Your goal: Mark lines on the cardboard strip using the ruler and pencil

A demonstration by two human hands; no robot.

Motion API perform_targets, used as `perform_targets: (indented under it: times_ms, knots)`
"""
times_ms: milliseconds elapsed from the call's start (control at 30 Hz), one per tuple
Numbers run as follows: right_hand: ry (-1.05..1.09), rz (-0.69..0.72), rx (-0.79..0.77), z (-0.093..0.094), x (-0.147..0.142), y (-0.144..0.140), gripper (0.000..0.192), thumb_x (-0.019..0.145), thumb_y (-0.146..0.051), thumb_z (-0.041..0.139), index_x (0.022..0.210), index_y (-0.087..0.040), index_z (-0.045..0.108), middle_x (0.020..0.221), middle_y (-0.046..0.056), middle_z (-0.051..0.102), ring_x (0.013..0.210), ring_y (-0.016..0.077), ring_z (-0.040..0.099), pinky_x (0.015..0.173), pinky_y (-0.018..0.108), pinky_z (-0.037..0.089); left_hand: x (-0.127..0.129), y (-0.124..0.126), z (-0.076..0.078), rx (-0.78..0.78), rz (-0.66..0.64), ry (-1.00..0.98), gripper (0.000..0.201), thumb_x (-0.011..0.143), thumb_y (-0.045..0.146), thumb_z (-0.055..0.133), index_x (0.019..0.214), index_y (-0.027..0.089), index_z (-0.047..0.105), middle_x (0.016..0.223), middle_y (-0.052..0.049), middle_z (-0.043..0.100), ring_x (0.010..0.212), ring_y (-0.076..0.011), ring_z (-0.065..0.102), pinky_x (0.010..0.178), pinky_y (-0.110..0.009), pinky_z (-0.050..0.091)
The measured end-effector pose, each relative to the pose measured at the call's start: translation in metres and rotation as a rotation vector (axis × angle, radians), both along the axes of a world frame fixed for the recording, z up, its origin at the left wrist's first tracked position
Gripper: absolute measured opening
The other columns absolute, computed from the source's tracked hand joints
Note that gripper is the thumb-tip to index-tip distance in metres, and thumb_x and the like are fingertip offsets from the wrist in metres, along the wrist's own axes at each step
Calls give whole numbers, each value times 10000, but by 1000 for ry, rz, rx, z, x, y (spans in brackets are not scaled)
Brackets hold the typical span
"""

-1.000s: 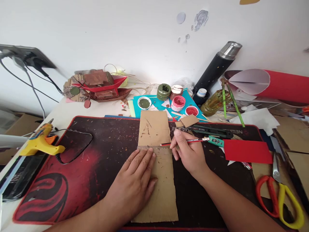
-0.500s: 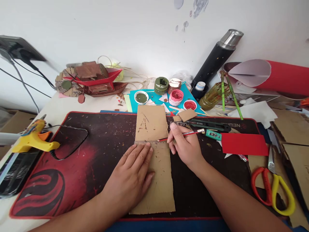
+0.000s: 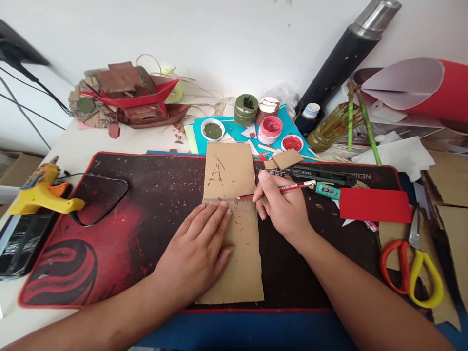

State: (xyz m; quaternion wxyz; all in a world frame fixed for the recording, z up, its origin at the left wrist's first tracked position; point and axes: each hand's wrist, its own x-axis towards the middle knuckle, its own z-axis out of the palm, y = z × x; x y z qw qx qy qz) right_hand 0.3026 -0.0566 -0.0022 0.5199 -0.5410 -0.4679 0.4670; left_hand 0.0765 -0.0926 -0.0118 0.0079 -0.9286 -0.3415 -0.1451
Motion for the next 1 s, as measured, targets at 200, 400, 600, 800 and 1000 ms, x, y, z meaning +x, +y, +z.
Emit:
perform_targets:
  times_ms: [200,400,600,800,1000]
  knots:
    - [39,11,-17,4,-1,1,636,1006,-765,677,674,-223,700,416,-56,492,338,117,483,400,272,361,0,1,2,-18,-7,9,540,1111,311,514,1560,17,580,1576,-204,659,1460,-342,603,1296,-507,451]
    - [40,22,-76,5,0,0,609,1002,-759,683,760,-205,756,468,-30,598,377,118,544,407,253,396,-1,1,2,-47,-11,4,574,1103,309,540,1603,29,540,1597,-203,641,1479,-348,590,1306,-514,443]
    - [68,25,-101,9,-1,1,630,931,-803,739,829,-183,788,567,5,699,429,138,644,401,243,449,-1,2,3,-25,-26,11,575,1098,319,557,1580,5,557,1575,-219,655,1452,-363,611,1279,-535,473]
    - [66,67,-56,5,0,1,592,1007,-736,695,1008,-164,843,701,42,785,479,145,685,425,256,476,0,3,5,12,-30,25,532,1117,316,521,1529,-12,597,1541,-212,685,1414,-370,635,1236,-544,512]
    - [51,96,2,1,1,-1,543,1020,-692,720,819,-194,799,558,-23,648,452,117,615,462,252,454,0,3,6,20,-22,31,525,1127,321,490,1534,7,596,1547,-198,685,1419,-352,637,1245,-530,511]
